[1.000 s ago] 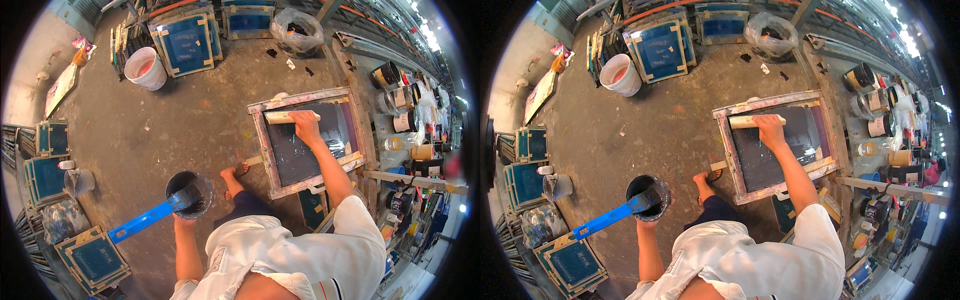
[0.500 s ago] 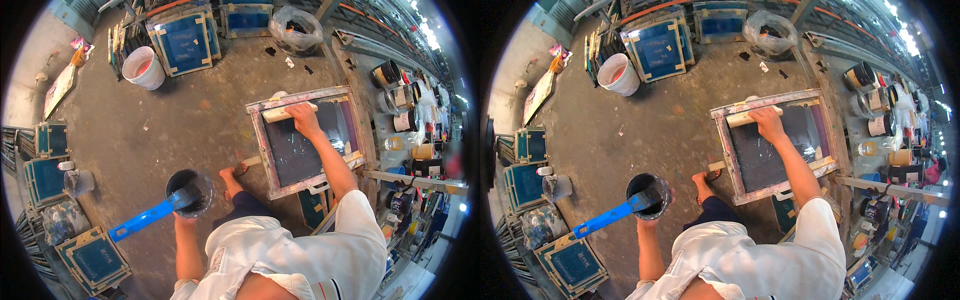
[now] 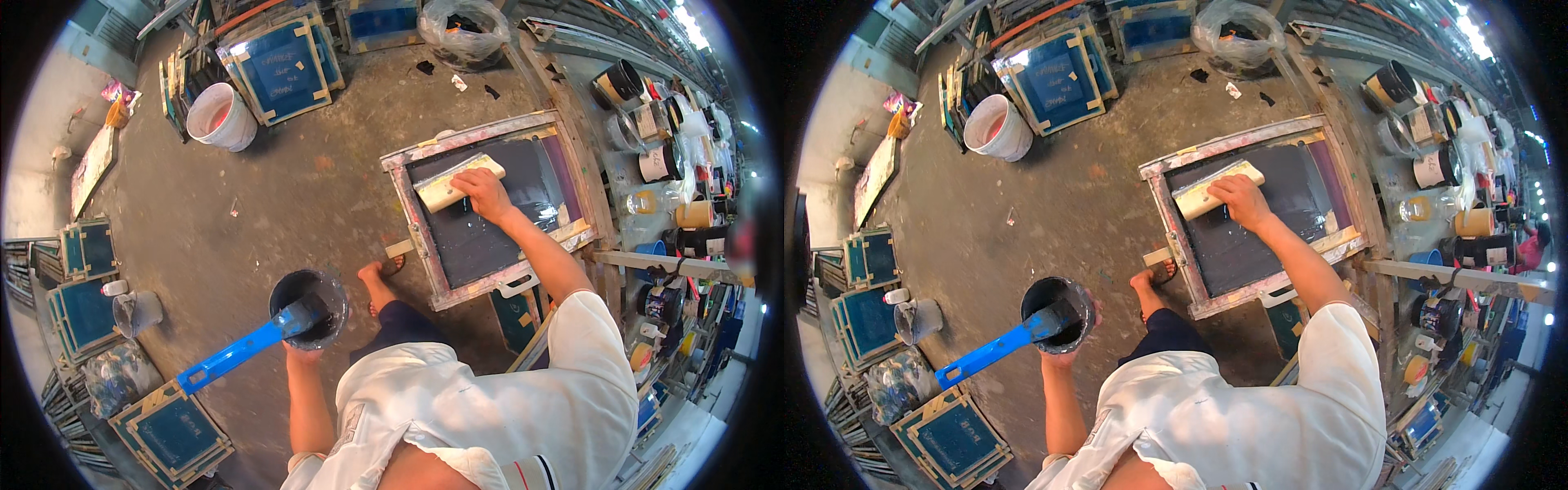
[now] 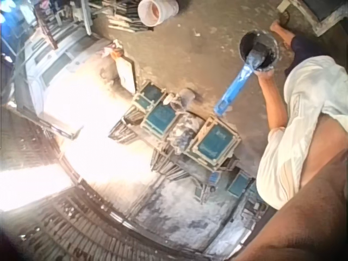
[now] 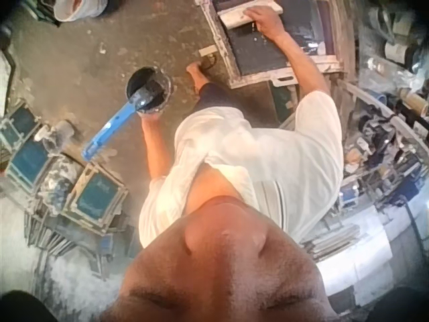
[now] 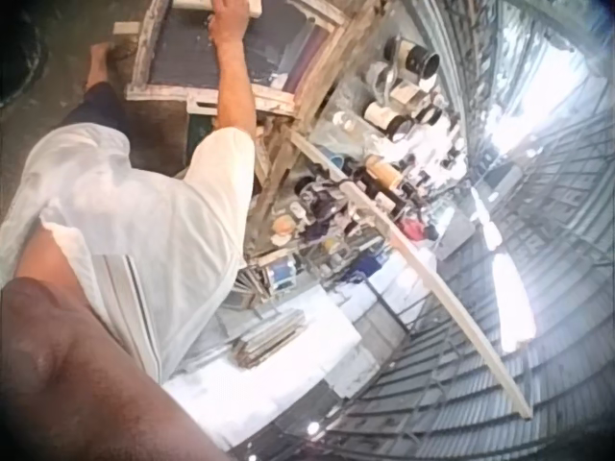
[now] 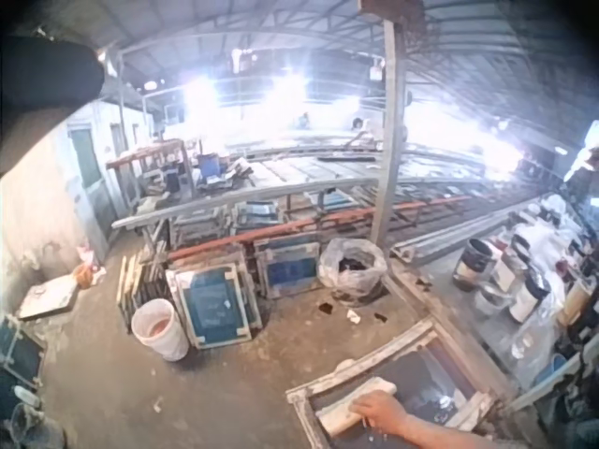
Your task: The person pours a dark liquid from a bucket onto a screen printing frame and uses a roller to spread the liquid evenly across the screen surface. The person repeatedly dips the roller into the bucket and continues coating the screen.
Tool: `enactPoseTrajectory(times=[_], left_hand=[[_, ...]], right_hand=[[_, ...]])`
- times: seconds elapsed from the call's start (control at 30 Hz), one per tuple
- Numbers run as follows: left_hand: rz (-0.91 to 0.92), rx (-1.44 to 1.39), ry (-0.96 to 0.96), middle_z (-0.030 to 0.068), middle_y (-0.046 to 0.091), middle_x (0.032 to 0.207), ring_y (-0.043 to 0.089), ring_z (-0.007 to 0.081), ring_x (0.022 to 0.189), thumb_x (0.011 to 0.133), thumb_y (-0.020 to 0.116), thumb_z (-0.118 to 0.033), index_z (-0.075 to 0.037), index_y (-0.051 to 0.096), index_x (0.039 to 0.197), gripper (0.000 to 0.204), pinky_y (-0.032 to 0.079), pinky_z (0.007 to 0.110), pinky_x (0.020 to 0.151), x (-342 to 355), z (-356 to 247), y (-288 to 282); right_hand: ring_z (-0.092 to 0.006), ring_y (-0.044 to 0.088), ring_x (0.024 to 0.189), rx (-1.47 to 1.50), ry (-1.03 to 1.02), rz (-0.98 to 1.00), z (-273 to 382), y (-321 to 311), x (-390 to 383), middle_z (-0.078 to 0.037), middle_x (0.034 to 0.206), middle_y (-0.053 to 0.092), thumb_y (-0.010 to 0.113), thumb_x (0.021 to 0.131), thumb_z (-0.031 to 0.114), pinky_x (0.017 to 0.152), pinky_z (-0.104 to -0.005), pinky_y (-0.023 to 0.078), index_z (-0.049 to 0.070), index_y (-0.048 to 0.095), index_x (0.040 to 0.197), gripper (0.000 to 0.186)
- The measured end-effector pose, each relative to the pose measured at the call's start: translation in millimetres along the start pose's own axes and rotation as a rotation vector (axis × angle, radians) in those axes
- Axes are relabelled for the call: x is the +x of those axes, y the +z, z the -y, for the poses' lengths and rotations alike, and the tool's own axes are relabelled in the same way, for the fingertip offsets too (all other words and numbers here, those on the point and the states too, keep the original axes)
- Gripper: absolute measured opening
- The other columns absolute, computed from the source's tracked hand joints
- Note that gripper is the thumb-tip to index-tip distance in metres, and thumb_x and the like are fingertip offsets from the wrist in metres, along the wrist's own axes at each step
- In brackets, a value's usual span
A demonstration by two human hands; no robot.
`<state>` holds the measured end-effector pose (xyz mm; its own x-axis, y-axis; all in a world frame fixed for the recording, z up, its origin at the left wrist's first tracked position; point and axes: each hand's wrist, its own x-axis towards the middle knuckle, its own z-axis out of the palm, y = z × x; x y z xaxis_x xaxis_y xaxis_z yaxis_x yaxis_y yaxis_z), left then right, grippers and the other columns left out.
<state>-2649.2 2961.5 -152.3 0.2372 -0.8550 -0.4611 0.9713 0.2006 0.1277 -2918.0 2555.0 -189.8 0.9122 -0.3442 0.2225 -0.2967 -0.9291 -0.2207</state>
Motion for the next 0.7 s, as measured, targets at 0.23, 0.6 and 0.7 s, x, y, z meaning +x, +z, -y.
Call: enactPoseTrajectory(times=[0.23, 0.6, 0.7], left_hand=[[-0.089, 0.02, 0.036, 0.0264, 0.049, 0.142, 0.048, 0.0525, 0.125, 0.087, 0.063, -0.05, -0.007, 0.049, 0.14, 0.07, 0.042, 0.066, 0.102, -1, 23, -49], [0.129, 0.13, -0.09, 0.0109, 0.065, 0.127, 0.06, 0.0311, 0.118, 0.095, 0.055, -0.04, -0.01, 0.062, 0.126, 0.044, 0.048, 0.051, 0.102, 65, 60, -8], [0.083, 0.263, -0.039, 0.0104, 0.066, 0.124, 0.063, 0.0283, 0.114, 0.099, 0.047, -0.035, -0.009, 0.062, 0.126, 0.04, 0.052, 0.048, 0.097, 97, 73, 3]], right_hand=[[-0.0256, 0.06, 0.112, -0.012, -0.012, -0.009, 18, -5, -53, -0.005, 0.115, 0.066, 0.059, 0.076, -0.003, 0.097, -0.0408, 0.044, 0.011, 0.066, 0.112, 0.039], [-0.0252, 0.063, 0.104, 0.081, 0.121, 0.362, 12, -78, -72, -0.005, 0.099, 0.071, 0.06, 0.075, -0.004, 0.095, -0.0372, 0.044, 0.014, 0.07, 0.101, 0.034], [-0.0286, 0.066, 0.095, 0.346, 0.482, 0.254, 16, -111, -85, -0.011, 0.097, 0.071, 0.059, 0.076, -0.007, 0.089, -0.0369, 0.048, 0.008, 0.068, 0.108, 0.037]])
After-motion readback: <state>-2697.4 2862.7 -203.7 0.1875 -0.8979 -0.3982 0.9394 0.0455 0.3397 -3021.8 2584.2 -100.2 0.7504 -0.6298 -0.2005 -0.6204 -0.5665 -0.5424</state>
